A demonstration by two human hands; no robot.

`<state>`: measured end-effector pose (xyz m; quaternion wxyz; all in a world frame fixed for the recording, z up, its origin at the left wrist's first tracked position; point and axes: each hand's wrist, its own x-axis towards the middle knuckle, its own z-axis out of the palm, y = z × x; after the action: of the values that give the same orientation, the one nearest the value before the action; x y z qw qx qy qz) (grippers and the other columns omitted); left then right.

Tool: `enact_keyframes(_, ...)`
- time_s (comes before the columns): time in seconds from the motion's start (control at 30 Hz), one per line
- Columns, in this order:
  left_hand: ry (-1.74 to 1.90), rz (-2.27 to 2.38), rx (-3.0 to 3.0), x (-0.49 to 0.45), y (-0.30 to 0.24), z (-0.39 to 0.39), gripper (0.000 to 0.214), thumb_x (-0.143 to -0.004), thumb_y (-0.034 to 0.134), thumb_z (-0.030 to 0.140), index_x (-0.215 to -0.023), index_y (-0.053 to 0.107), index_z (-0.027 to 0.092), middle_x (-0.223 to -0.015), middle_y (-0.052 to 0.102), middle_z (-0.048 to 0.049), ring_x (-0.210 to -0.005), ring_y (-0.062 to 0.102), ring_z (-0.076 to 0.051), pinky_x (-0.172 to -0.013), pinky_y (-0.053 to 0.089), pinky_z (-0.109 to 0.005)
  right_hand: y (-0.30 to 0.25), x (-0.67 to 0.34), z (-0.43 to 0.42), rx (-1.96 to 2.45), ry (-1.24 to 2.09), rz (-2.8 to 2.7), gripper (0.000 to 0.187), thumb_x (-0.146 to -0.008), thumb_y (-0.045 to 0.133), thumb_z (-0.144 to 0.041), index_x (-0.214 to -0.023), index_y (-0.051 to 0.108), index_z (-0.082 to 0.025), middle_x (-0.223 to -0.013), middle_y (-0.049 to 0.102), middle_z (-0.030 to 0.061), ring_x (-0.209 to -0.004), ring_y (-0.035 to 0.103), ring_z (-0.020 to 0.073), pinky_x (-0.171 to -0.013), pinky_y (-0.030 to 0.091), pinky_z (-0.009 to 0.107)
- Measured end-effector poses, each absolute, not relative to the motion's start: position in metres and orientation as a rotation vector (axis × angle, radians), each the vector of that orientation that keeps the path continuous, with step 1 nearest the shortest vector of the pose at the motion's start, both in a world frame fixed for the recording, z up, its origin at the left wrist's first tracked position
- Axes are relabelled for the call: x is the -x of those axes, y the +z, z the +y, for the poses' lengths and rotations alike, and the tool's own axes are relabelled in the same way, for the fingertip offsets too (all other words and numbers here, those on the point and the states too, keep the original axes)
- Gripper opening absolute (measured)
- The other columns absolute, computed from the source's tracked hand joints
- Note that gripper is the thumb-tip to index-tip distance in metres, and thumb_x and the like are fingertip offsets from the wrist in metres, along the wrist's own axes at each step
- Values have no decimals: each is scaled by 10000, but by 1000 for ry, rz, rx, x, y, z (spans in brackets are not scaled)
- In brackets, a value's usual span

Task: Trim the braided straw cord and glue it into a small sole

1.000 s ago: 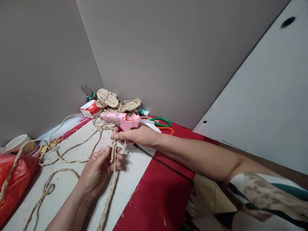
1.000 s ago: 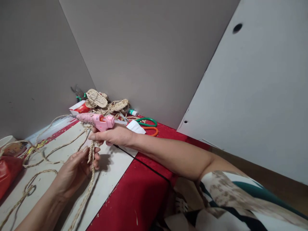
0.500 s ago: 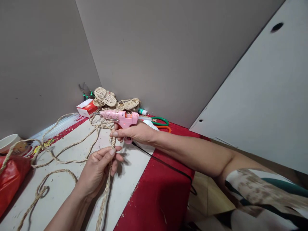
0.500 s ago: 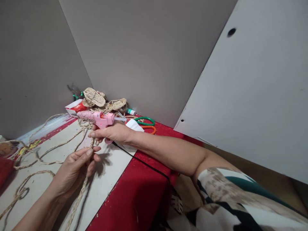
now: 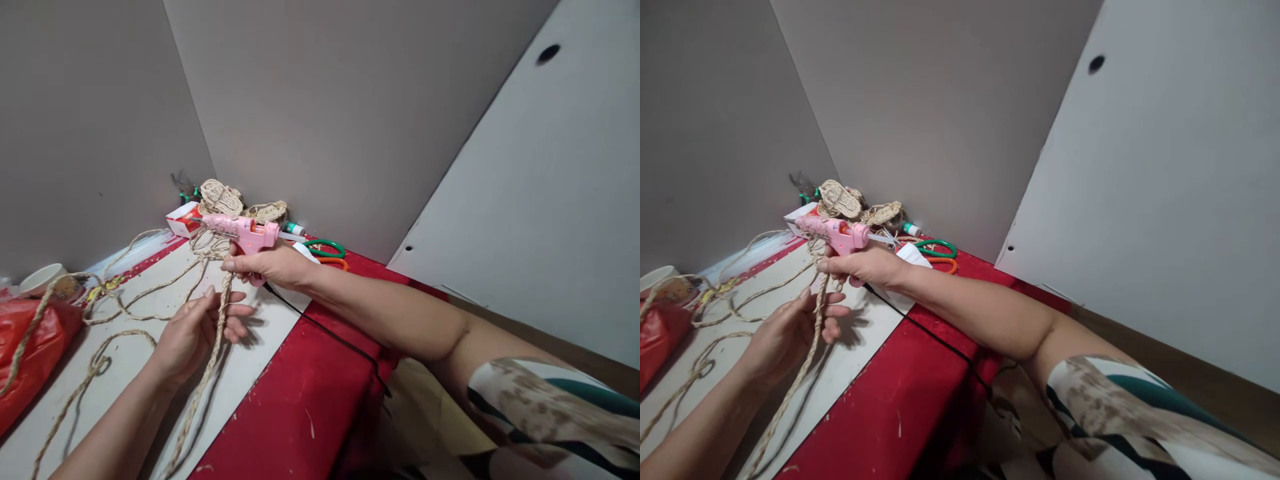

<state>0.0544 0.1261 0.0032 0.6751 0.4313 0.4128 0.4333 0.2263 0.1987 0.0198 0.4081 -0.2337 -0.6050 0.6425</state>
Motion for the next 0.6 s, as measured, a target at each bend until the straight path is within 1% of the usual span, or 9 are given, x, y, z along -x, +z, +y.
enact_keyframes(0.17, 967, 1064, -986, -54, 18, 117, 425, -851, 585, 454, -982, 726, 75, -949, 730, -196, -694, 681, -212, -654, 527, -304, 29, -230, 199, 531, 1639, -1509, 290, -660, 747, -296, -792, 520, -173, -614, 516, -47, -523, 478, 64, -418, 312, 162)
enact_keyframes(0.27, 985, 1150, -1032, -53, 28, 106, 417, -822, 627, 463, -984, 728, 91, -988, 727, -185, -831, 696, -249, -777, 532, -341, 29, -229, 198, 495, 1631, -1537, 266, -665, 737, -276, -799, 533, -170, -644, 537, -42, -530, 497, 62, -420, 337, 156)
enact_keyframes(0.33, 1031, 1222, -1061, -53, 31, 95, 370, -793, 681, 423, -978, 727, 106, -1002, 728, -169, -903, 690, -255, -850, 514, -352, 28, -227, 198, 446, 1638, -1586, 253, -676, 726, -281, -810, 542, -171, -654, 548, -42, -535, 504, 61, -424, 348, 153)
enact_keyframes(0.4, 1067, 1296, -1079, -54, 31, 81, 313, -760, 734, 350, -975, 725, 122, -971, 738, -144, -884, 693, -229, -862, 507, -335, 26, -225, 196, 393, 1651, -1638, 249, -682, 721, -290, -812, 546, -170, -653, 554, -40, -544, 510, 63, -431, 358, 150)
enact_keyframes(0.47, 1108, 1352, -1074, -58, 29, 67, 281, -731, 769, 297, -958, 722, 138, -907, 747, -114, -790, 696, -186, -819, 513, -301, 25, -223, 192, 351, 1660, -1676, 247, -689, 716, -287, -823, 544, -170, -652, 559, -39, -551, 517, 65, -431, 360, 146)
enact_keyframes(0.53, 1179, 1389, -1055, -64, 26, 52, 275, -716, 783, 290, -942, 719, 147, -873, 748, -91, -712, 681, -148, -769, 515, -268, 25, -222, 187, 299, 1675, -1701, 239, -701, 707, -276, -832, 535, -172, -649, 557, -40, -546, 514, 67, -417, 350, 141)
enact_keyframes(0.6, 1236, 1420, -1067, -70, 23, 38, 279, -722, 777, 303, -948, 720, 150, -886, 747, -82, -692, 666, -123, -744, 509, -236, 26, -223, 180, 231, 1700, -1710, 230, -712, 698, -266, -831, 525, -171, -641, 549, -43, -535, 508, 67, -400, 335, 137)
